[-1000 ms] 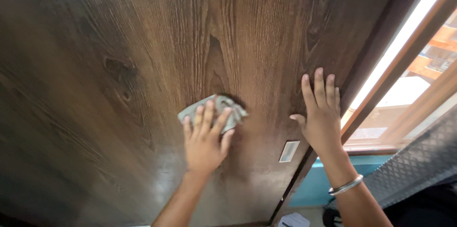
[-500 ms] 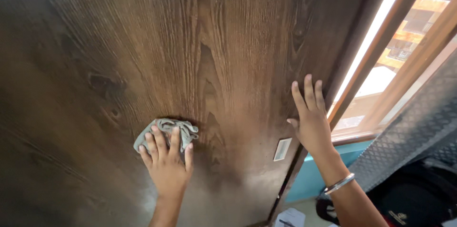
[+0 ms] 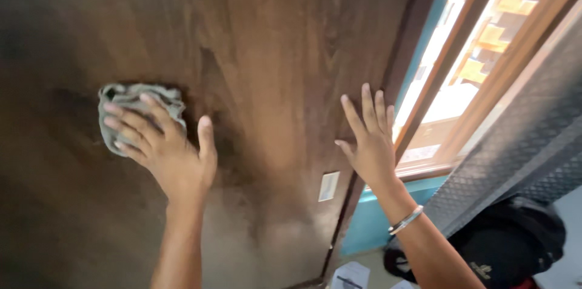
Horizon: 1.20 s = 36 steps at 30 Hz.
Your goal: The person sprays a cleaning solution onto a wooden door and wipes it with a cloth. They repeatedly spray and wipe different sections of the door surface, moving the cloth in circular and back-and-forth motions to clean the wood.
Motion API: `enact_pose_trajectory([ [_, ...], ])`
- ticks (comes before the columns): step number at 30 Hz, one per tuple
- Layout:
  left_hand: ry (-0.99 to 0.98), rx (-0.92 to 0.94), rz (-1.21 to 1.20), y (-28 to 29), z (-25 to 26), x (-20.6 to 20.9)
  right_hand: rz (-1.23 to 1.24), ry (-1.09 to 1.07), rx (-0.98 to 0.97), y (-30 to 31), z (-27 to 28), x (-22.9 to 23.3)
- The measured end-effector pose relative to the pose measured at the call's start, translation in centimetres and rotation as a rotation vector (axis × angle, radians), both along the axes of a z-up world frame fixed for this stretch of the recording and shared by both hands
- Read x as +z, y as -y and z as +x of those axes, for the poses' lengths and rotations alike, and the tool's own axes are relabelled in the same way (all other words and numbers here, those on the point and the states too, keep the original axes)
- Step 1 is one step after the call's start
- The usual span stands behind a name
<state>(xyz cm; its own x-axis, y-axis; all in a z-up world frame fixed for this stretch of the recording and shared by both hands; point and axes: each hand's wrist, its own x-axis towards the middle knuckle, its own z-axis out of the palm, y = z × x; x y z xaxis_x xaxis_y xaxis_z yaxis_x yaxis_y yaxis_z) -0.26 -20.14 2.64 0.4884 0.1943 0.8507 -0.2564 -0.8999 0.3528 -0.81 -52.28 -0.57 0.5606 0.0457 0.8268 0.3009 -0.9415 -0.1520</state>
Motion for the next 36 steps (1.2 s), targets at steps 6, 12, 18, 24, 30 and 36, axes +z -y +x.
enact_pose_trajectory([
  [6,0.060,-0.067,0.174,8.5,0.3,1.6,-0.002,0.016,0.040,3.1,0.1,2.0],
  [12,0.081,-0.141,0.213,16.8,1.5,-2.0,-0.072,0.010,0.075,5.2,0.8,0.6],
  [18,0.010,-0.121,0.276,21.1,2.2,-8.0,-0.091,0.077,0.147,6.6,2.1,-0.8],
  [24,-0.067,0.053,0.266,18.5,2.0,-10.5,-0.107,0.099,0.200,7.5,3.1,-1.3],
  [30,0.071,0.024,0.011,17.3,1.8,-2.8,-0.111,0.127,0.242,7.5,2.9,-1.2],
  [36,0.125,0.041,0.191,23.3,2.0,2.2,0.188,0.134,0.580,8.4,1.6,-0.4],
])
